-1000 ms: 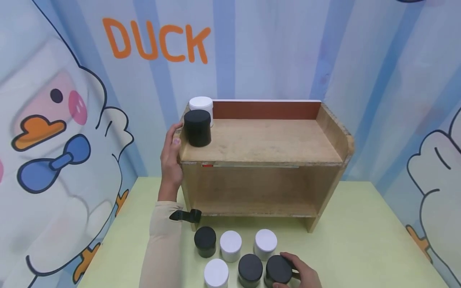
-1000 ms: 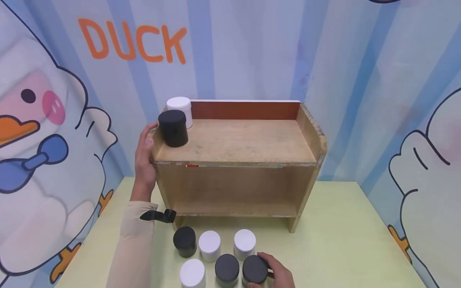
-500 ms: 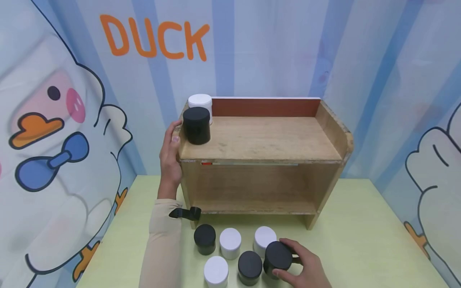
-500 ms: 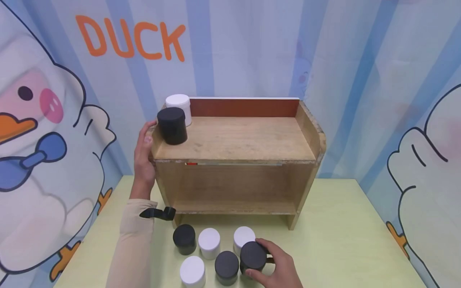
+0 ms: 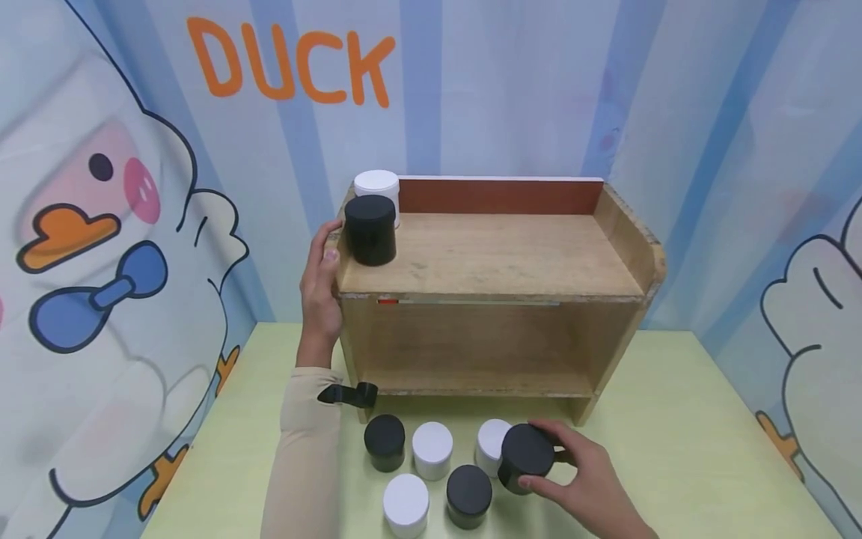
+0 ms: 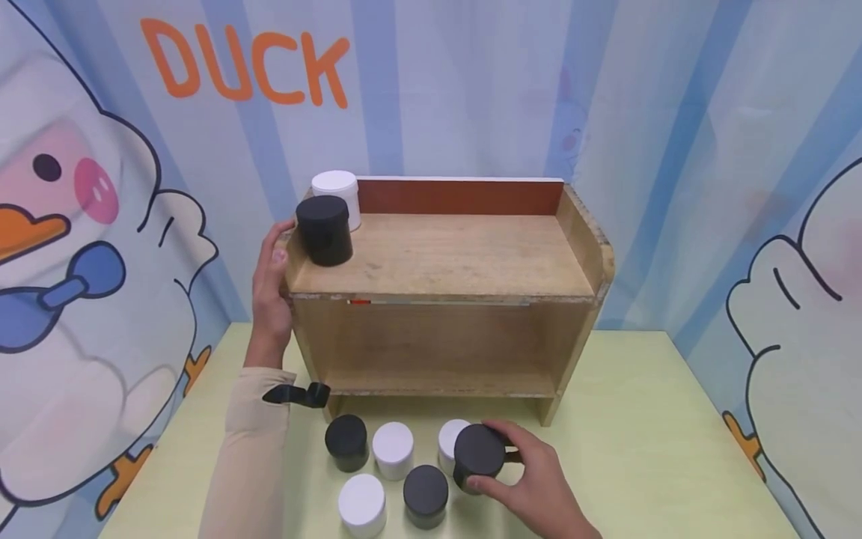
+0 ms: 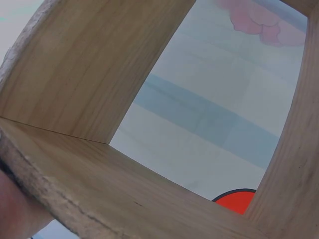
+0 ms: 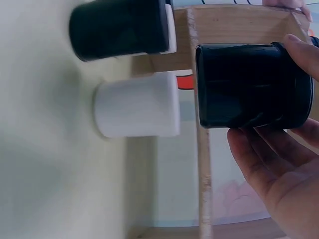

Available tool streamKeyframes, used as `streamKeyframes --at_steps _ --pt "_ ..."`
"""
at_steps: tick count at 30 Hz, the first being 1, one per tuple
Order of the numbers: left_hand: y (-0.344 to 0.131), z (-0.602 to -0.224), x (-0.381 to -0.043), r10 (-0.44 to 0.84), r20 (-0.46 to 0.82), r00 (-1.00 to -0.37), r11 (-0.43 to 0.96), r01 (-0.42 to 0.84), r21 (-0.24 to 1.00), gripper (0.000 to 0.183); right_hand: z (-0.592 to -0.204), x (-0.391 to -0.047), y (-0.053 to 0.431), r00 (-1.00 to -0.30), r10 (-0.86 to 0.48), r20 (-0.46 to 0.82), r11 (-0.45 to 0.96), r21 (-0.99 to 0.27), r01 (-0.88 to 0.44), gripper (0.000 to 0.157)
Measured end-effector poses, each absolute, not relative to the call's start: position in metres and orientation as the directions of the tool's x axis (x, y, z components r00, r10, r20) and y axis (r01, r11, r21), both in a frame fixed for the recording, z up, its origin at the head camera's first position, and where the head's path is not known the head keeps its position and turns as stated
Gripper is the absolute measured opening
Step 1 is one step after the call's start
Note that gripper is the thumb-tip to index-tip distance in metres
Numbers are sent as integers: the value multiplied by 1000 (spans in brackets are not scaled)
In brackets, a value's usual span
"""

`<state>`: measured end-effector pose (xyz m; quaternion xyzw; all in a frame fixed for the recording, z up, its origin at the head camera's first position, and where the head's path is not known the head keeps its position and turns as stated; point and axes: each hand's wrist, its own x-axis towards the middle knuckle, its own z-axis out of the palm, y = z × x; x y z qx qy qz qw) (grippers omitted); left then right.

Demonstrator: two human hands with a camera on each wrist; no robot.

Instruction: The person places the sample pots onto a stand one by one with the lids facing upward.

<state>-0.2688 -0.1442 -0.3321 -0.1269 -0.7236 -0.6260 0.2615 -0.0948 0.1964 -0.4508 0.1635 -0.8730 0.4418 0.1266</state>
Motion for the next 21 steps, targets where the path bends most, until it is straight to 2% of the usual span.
streamKeyframes --at_steps 7,15,21 --pt "-144 -332 -268 -151 526 -837 177 501 847 50 -427 -104 205 -925 -206 319 568 -731 -378 65" --pt "-143 -333 -268 -150 517 -843 189 489 852 50 -401 -116 212 -874 -266 407 561 -672 -483 64" --pt "-144 -331 -268 -155 517 -842 196 487 851 51 -389 -126 212 -857 -312 411 558 -651 -515 62"
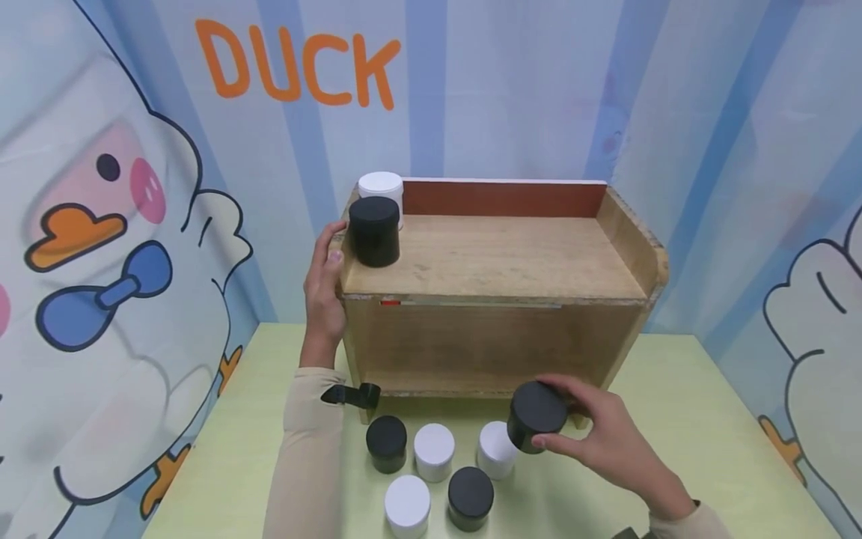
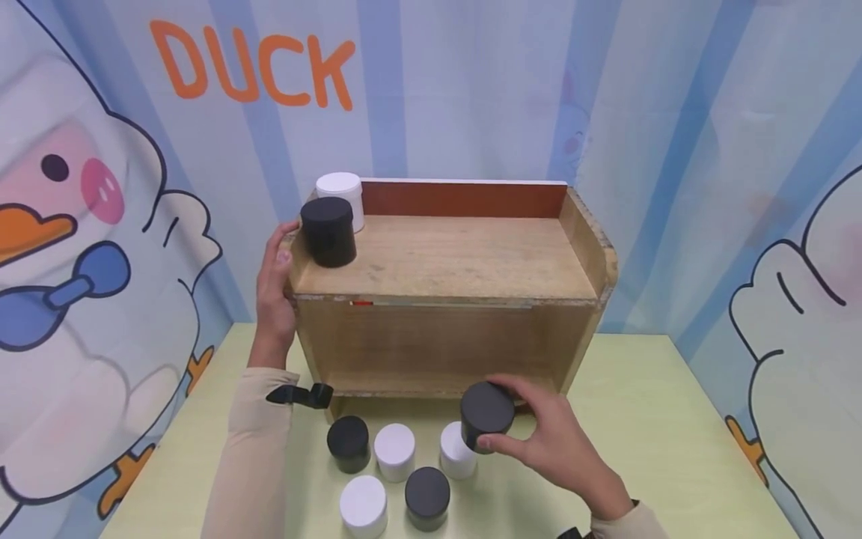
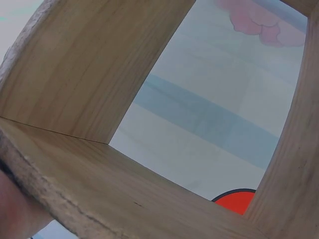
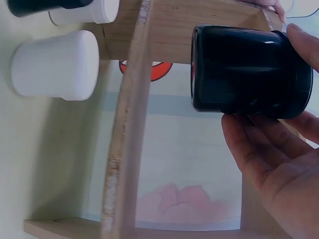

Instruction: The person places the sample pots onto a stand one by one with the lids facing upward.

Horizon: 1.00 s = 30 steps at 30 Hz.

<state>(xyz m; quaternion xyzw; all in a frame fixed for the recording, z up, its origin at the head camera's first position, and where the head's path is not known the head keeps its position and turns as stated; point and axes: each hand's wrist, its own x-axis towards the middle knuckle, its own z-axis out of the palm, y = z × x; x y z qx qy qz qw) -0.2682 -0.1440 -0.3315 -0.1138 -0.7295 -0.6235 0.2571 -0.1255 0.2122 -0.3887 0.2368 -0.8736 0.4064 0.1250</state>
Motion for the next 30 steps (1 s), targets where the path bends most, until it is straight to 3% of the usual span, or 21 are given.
streamKeyframes --at_steps 30 --pt "-143 -332 -269 -164 527 -834 181 499 847 51 -349 -139 207 -801 -437 408 495 -635 -594 62"
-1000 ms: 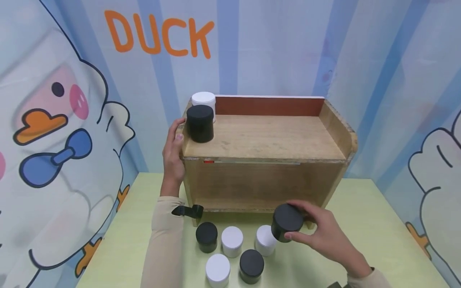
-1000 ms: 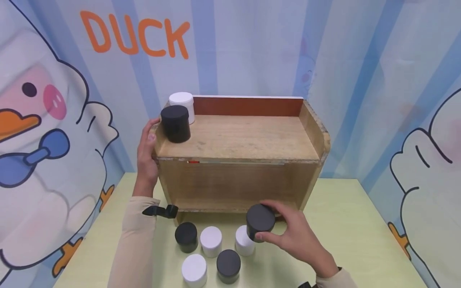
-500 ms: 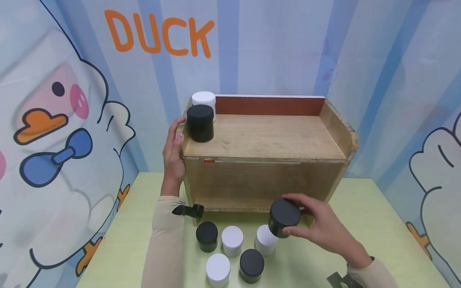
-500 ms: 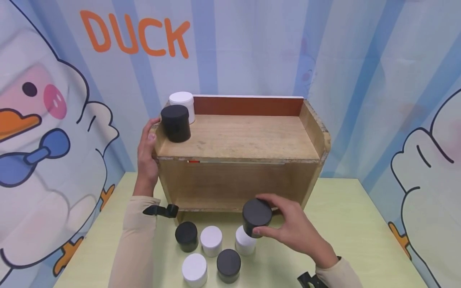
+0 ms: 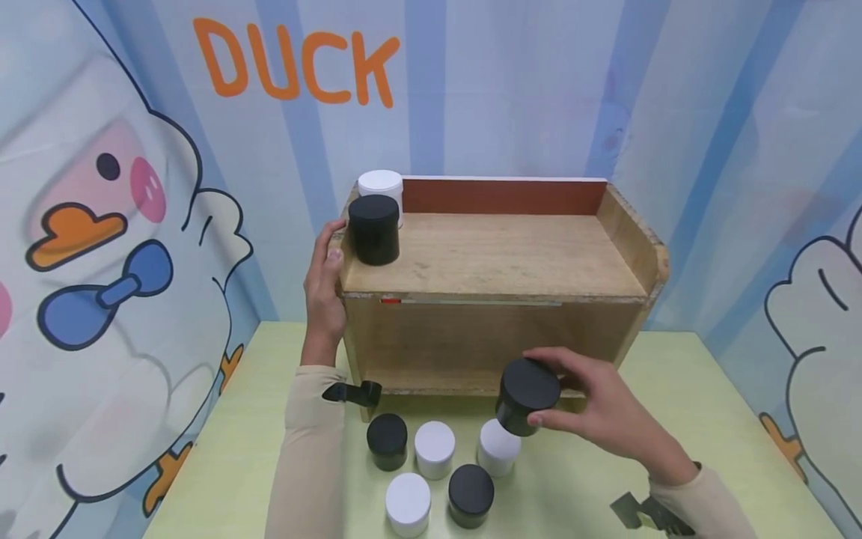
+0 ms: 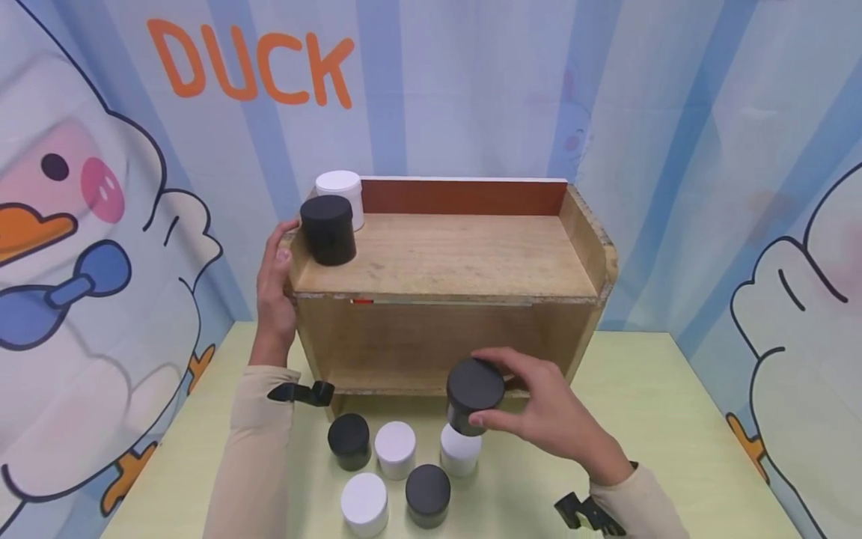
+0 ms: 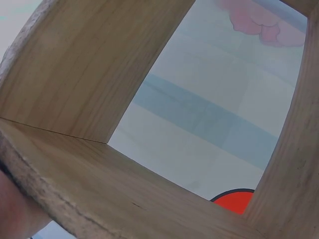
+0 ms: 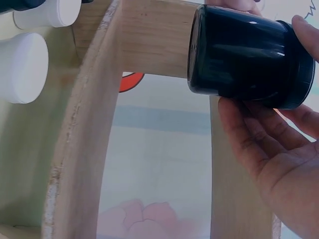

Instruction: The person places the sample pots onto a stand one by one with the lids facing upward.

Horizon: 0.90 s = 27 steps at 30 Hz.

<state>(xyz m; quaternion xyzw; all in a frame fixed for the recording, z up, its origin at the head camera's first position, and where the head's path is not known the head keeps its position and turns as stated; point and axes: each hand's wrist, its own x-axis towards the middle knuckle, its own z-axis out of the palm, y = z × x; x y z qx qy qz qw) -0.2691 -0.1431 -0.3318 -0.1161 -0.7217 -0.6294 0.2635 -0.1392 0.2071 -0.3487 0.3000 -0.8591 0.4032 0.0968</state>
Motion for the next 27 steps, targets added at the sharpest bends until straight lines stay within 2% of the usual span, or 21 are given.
streamKeyframes --at_steps 17,27 --pt "-143 -333 -270 -168 521 -837 193 490 850 51 -312 -143 191 -765 -481 430 473 -607 -638 64" --pt "-142 -333 -270 -177 530 -829 186 501 845 52 -290 -149 183 -810 -409 420 546 -598 -586 61"
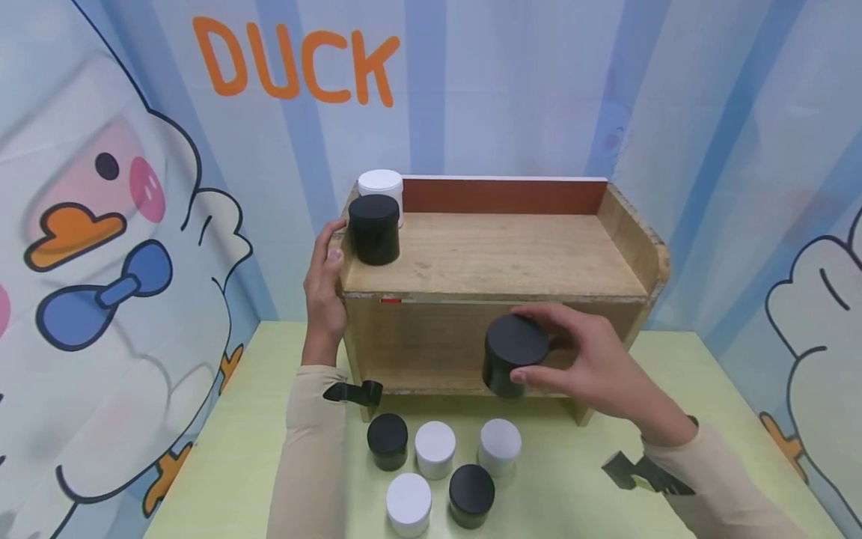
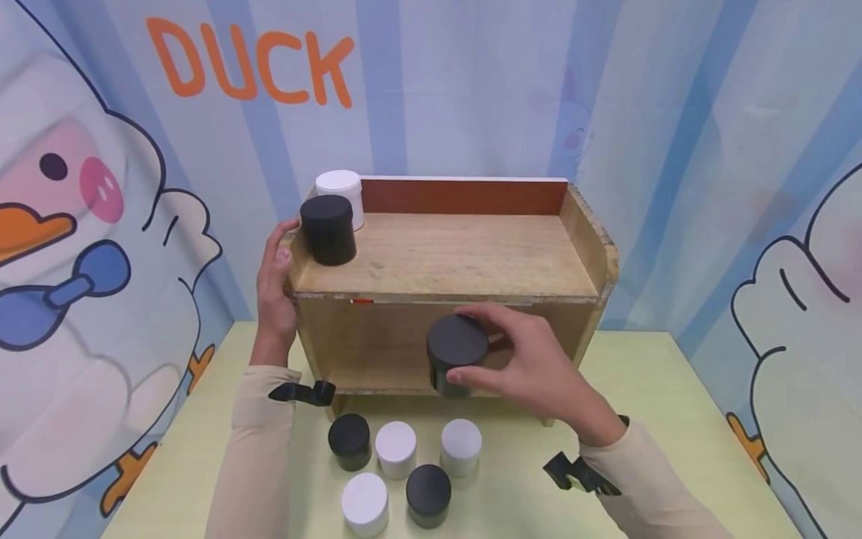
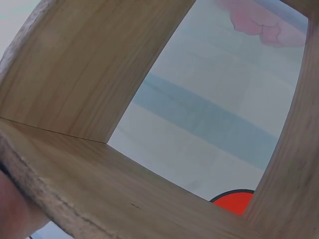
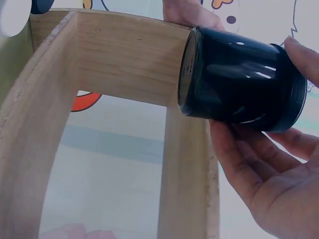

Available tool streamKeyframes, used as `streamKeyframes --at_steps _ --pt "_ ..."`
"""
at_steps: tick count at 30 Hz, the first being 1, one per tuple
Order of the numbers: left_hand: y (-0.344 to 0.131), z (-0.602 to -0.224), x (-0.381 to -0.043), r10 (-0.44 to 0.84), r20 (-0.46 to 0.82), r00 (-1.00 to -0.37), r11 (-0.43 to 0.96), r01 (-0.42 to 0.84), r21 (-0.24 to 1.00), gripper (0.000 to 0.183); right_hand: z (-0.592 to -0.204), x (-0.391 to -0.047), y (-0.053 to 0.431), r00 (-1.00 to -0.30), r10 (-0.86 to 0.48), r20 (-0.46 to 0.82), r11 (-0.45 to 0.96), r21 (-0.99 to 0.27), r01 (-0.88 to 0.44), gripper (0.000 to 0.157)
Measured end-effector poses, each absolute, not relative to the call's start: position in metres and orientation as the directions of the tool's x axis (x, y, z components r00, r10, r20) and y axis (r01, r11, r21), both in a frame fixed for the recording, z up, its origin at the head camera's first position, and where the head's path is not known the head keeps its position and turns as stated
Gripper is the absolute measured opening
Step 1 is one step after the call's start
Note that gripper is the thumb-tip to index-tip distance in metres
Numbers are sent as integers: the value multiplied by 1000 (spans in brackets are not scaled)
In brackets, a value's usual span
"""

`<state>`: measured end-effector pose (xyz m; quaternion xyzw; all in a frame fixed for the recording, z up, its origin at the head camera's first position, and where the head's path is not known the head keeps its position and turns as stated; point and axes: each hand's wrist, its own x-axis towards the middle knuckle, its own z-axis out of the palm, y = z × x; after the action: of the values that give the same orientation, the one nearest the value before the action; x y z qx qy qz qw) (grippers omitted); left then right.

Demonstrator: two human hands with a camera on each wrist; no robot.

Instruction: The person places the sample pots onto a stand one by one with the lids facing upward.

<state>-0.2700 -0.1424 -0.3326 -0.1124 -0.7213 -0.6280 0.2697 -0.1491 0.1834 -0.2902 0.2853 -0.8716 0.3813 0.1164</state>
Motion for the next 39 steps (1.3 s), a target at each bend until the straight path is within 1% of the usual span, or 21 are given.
streamKeyframes --at_steps 3,6,10,14,27,39 --pt "-142 -332 -270 -174 530 -830 192 500 845 52 -281 -150 179 -815 -395 424 581 -572 -579 59" --pt "-143 -332 -269 -179 534 -826 198 502 842 51 -270 -152 174 -830 -386 402 605 -569 -557 57" --pt "-145 -332 -269 -191 545 -816 194 513 836 51 -258 -153 168 -858 -373 352 618 -596 -513 57" --pt "-144 -331 -270 -188 553 -812 181 524 832 51 -251 -155 166 -871 -361 333 621 -611 -491 58" --pt "-142 -334 -270 -192 533 -824 185 503 844 52 -223 -176 150 -882 -307 357 644 -604 -469 60" --pt "-142 -333 -271 -185 541 -821 168 516 840 53 -212 -200 142 -891 -295 345 671 -589 -450 62"
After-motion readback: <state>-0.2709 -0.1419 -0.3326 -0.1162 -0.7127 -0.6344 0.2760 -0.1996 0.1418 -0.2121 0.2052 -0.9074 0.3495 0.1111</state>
